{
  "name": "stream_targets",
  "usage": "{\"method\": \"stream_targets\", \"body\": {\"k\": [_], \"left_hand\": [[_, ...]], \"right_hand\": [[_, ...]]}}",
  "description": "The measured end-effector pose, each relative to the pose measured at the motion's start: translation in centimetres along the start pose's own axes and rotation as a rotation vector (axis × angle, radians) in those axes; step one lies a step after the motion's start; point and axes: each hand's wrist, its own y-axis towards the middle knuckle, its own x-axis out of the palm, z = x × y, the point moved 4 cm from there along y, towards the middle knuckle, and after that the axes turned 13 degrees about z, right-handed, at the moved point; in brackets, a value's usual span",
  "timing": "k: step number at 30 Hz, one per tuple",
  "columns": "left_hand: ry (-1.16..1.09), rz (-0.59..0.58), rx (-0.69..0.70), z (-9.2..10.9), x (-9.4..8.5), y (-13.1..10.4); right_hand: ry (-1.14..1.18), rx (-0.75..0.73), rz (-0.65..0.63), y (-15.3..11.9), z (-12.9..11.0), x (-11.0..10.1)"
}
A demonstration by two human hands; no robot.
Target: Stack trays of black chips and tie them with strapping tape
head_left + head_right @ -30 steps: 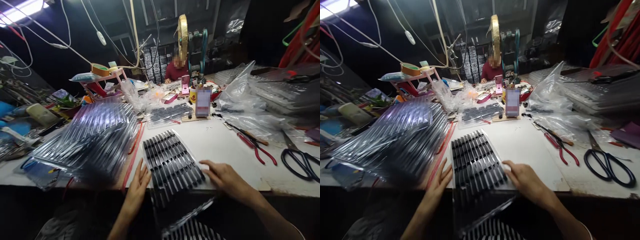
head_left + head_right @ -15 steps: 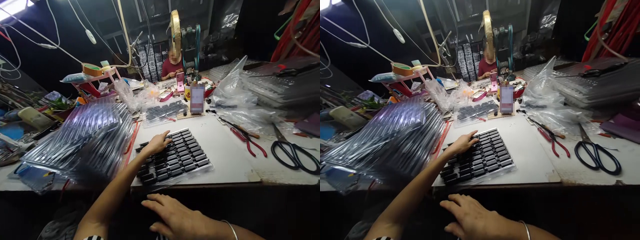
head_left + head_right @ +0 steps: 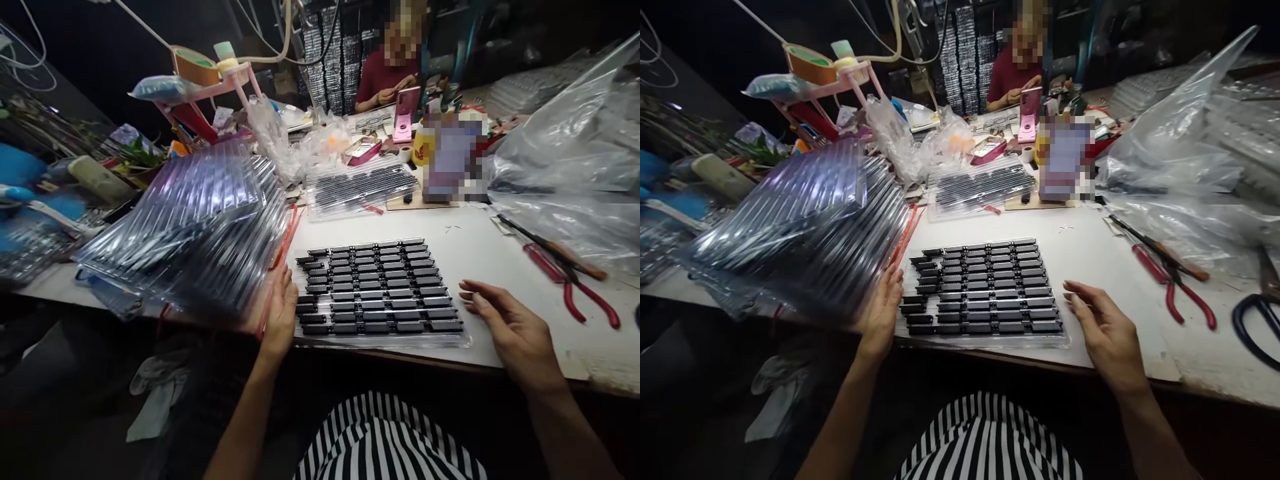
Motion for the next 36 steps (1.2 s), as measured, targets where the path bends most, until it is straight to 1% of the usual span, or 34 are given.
{"method": "stream_targets", "body": {"k": [3, 5, 6, 7, 9, 10, 11, 14, 16, 18, 19, 21, 24, 26, 28, 30, 32, 36], "left_hand": [[0.006, -0.074, 0.001, 0.3, 1.8, -1.3], [0.01, -0.135, 0.003, 0.8, 2.4, -1.3], [0.026, -0.135, 0.009, 1.0, 2.5, -0.9], [0.046, -0.112, 0.023, 1.1, 2.3, -0.2], [0.088, -0.05, 0.073, 1.2, 2.1, 1.9], [0.106, -0.036, 0.111, 1.1, 2.2, 3.1], [0.129, -0.047, 0.154, 0.9, 2.6, 4.4], [0.211, -0.145, 0.253, 0.2, 4.8, 7.0], [0.28, -0.231, 0.291, 0.1, 6.4, 7.6], [0.309, -0.284, 0.293, 0.5, 7.2, 7.4], [0.305, -0.285, 0.279, 0.9, 7.1, 7.2], [0.283, -0.232, 0.239, 1.8, 6.0, 6.5], [0.311, -0.105, 0.205, 2.5, 3.0, 4.5], [0.356, -0.038, 0.164, 2.1, 1.1, 2.8], [0.376, -0.014, 0.131, 1.1, 0.1, 1.1], [0.366, -0.01, 0.131, 0.2, 0.1, -0.1], [0.339, -0.01, 0.147, -0.3, 0.9, -0.4], [0.271, -0.009, 0.182, -0.3, 2.3, 1.2]], "right_hand": [[-0.018, -0.039, -0.003, 0.2, 0.6, 1.0], [-0.017, -0.042, 0.005, 0.1, 0.8, 1.2], [-0.006, -0.032, 0.011, 0.0, 0.8, 1.2], [0.012, -0.02, 0.018, -0.1, 0.8, 1.1], [0.056, -0.008, 0.027, -0.1, 0.8, 1.0], [0.073, -0.011, 0.028, -0.1, 0.8, 0.9], [0.085, -0.019, 0.025, 0.0, 0.8, 0.9], [0.098, -0.047, 0.008, 0.1, 0.7, 1.0], [0.099, -0.057, 0.004, 0.1, 0.7, 1.0], [0.102, -0.065, 0.009, 0.1, 0.6, 1.0], [0.105, -0.069, 0.01, 0.2, 0.5, 0.9], [0.113, -0.076, 0.012, 0.2, 0.3, 0.9], [0.114, -0.072, 0.009, 0.2, 0.3, 0.8], [0.11, -0.058, 0.005, 0.1, 0.3, 0.9], [0.095, -0.058, -0.001, 0.0, 0.3, 0.9], [0.065, -0.075, -0.003, -0.1, 0.2, 1.1], [0.031, -0.094, -0.003, -0.1, 0.1, 1.1], [-0.011, -0.082, 0.013, -0.3, 0.4, 1.0]]}}
